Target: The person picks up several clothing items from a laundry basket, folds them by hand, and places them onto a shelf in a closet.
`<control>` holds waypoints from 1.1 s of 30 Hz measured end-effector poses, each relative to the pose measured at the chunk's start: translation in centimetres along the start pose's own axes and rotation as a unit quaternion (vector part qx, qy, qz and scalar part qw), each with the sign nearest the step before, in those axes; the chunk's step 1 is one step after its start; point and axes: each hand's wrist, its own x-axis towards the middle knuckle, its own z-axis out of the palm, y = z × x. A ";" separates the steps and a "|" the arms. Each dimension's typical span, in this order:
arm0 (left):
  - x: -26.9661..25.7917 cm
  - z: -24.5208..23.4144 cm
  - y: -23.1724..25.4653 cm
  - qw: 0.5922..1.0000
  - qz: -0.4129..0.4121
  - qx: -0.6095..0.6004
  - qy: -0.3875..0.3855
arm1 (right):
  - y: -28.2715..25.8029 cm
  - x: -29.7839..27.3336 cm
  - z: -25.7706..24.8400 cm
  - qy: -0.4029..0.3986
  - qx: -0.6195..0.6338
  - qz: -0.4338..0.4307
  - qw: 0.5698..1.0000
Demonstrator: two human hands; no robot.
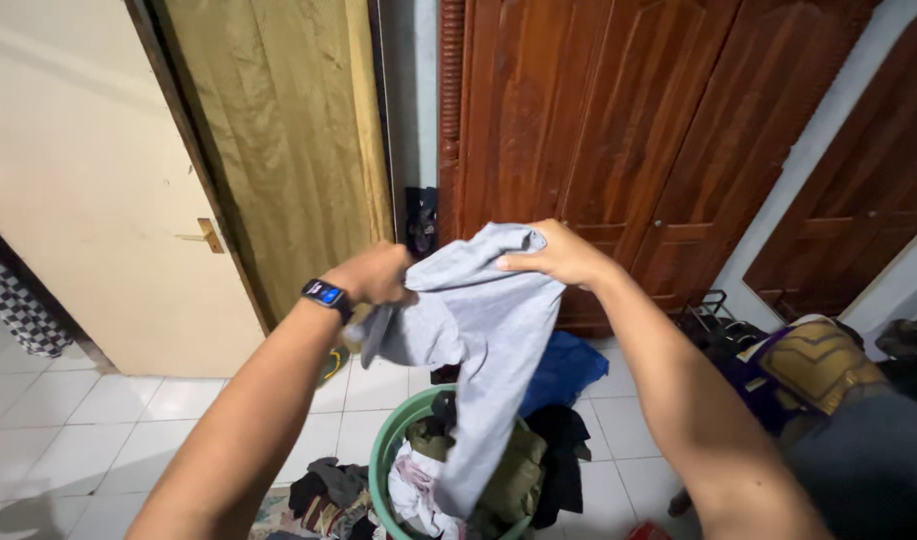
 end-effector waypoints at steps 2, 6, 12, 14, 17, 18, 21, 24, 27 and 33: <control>-0.9 0.6 -1.6 0.999 -0.033 0.010 -0.009 | -0.9 -0.5 -0.4 0.000 -0.135 -0.004 0.991; -2.0 0.3 -2.4 0.999 0.006 0.004 0.042 | -1.8 -1.4 -0.5 0.031 -0.085 0.045 0.995; -2.6 -6.0 2.1 0.888 0.177 -0.387 0.173 | -7.4 -3.9 -2.1 0.060 -0.023 -0.086 0.994; -1.4 -6.4 5.0 0.748 0.144 -0.638 0.118 | -9.2 -3.5 -1.1 0.068 -0.012 -0.157 0.985; 1.2 -5.4 6.5 0.624 0.163 -0.763 0.031 | -9.9 -1.2 1.2 0.108 -0.043 -0.127 0.985; 1.8 -4.4 6.5 0.620 0.160 -0.768 0.030 | -9.7 -0.9 1.9 0.106 -0.043 -0.121 0.986; 3.4 -1.9 6.1 0.570 0.225 -0.790 0.020 | -8.5 -0.3 3.1 0.111 0.029 -0.086 0.990; 3.1 -0.2 5.9 0.614 0.144 -0.776 0.008 | -7.1 -0.6 4.2 0.109 -0.027 -0.019 0.993; 1.4 1.0 6.1 0.663 -0.088 -0.743 0.010 | -6.7 -0.4 5.0 0.175 -0.037 -0.037 0.983; -2.0 5.3 6.9 0.328 0.106 -0.931 -0.122 | -7.8 -0.1 4.1 0.237 0.005 -0.067 0.969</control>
